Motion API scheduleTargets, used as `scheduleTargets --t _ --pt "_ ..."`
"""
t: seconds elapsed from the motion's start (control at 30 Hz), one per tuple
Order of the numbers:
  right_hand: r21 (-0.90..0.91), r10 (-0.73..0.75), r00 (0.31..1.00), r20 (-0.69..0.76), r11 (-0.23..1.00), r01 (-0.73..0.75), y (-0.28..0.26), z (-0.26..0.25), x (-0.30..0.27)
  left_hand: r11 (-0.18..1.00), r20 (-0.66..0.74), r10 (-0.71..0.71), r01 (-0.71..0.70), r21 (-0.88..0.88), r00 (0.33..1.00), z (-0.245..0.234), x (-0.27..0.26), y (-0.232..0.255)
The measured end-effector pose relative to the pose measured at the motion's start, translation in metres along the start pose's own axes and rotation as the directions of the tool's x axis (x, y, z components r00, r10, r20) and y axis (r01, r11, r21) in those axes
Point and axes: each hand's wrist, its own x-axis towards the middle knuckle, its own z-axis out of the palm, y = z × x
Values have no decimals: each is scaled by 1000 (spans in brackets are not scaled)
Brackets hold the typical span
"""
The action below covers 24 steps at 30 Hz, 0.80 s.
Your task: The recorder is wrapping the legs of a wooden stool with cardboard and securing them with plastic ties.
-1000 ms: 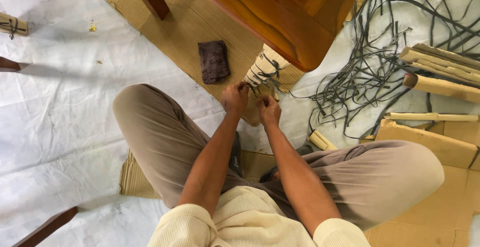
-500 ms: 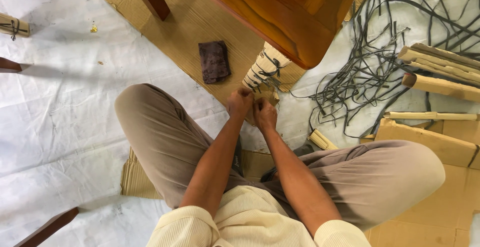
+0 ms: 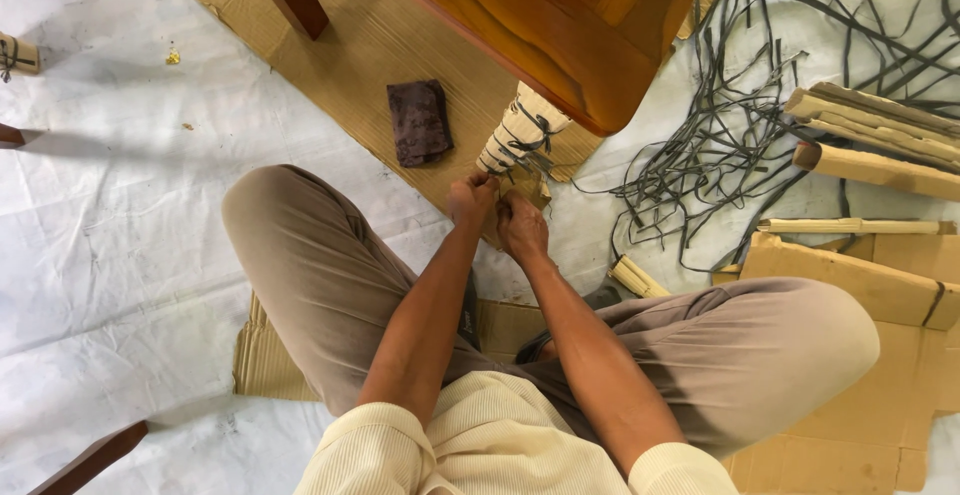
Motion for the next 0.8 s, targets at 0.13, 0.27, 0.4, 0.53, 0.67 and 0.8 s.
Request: scheduleTargets --t 0.13,0.27,0.4,0.53,0.67,0.8 --pt "-17 51 999 -2 999 -51 0 3 -6 1000 4 21 -21 6 1000 1 1 -2" --pt "-35 84 996 5 996 -83 9 9 -12 993 31 96 -98 60 995 0 1 -8" --pt "-95 65 998 12 993 -64 26 13 -11 980 52 170 -174 92 984 -5 -9 -9" --pt "-82 71 997 15 994 -70 26 8 -11 970 60 189 -195 144 980 -11 -17 -5" --pt "-88 93 996 18 992 -91 23 5 -14 963 58 227 -233 137 972 -9 -17 -13" --pt "-100 76 997 30 992 -73 24 1 -19 903 172 400 -419 94 900 16 14 -49"
